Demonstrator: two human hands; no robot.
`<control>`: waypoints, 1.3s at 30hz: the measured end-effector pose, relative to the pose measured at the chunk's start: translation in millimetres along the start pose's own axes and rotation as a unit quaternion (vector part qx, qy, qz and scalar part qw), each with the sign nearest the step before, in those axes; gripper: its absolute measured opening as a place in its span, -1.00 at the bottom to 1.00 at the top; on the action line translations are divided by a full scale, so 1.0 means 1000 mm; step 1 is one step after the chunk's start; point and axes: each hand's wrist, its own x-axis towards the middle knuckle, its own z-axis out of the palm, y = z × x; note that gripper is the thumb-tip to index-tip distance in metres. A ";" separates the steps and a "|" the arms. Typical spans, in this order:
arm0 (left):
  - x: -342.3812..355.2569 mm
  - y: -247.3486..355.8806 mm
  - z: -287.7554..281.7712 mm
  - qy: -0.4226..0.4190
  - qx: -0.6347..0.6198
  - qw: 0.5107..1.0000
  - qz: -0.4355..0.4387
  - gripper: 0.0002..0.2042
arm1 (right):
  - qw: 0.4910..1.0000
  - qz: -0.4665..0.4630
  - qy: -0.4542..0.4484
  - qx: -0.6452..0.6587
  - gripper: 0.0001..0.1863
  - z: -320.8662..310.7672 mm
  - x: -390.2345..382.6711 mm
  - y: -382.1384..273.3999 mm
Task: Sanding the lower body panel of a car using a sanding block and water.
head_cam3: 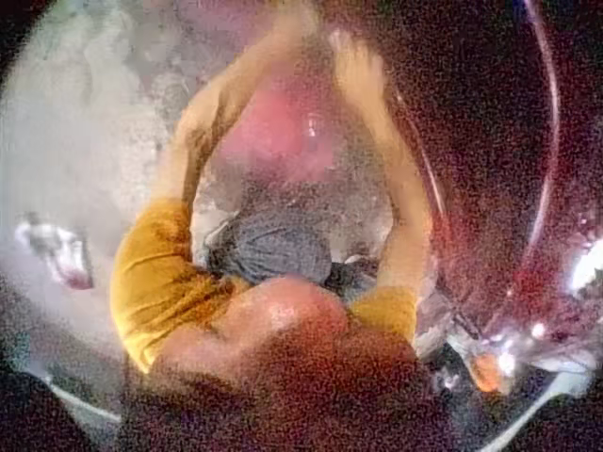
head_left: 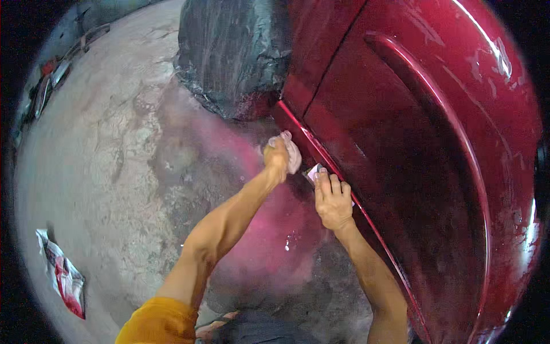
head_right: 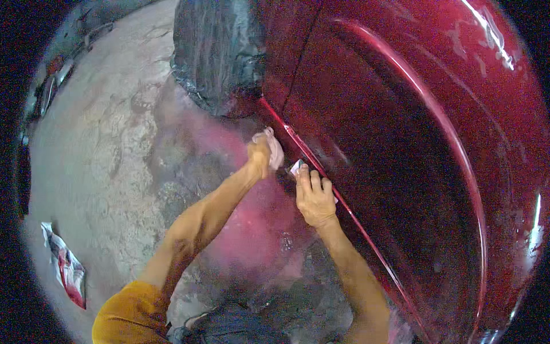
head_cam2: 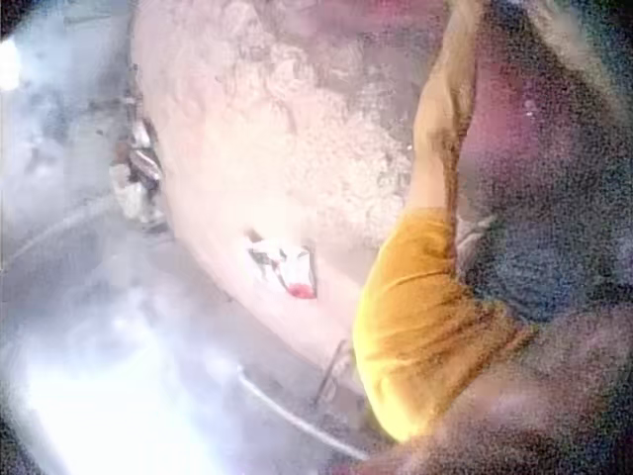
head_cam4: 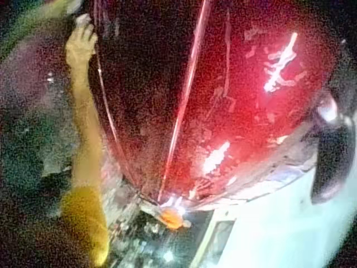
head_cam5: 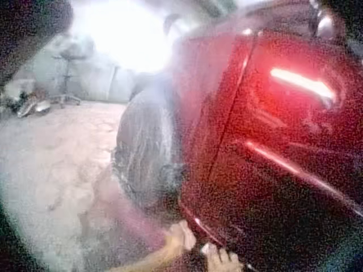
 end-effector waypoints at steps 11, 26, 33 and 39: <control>0.225 0.040 -0.155 -0.477 -0.446 0.756 0.044 -0.70 | 0.994 -0.003 0.091 0.066 -0.52 -0.013 0.050 -0.052; 0.059 0.020 -0.032 0.097 -0.087 0.935 0.331 -0.66 | 0.998 0.014 0.014 0.057 -0.50 -0.006 0.024 -0.024; -0.013 -0.037 -0.065 -0.080 0.100 0.946 0.297 -0.60 | 0.997 0.055 0.034 0.030 -0.54 -0.012 -0.001 -0.027; -0.012 -0.052 -0.136 0.032 -0.085 0.968 0.234 -0.67 | 0.999 -0.022 0.016 0.033 -0.52 0.005 0.053 -0.036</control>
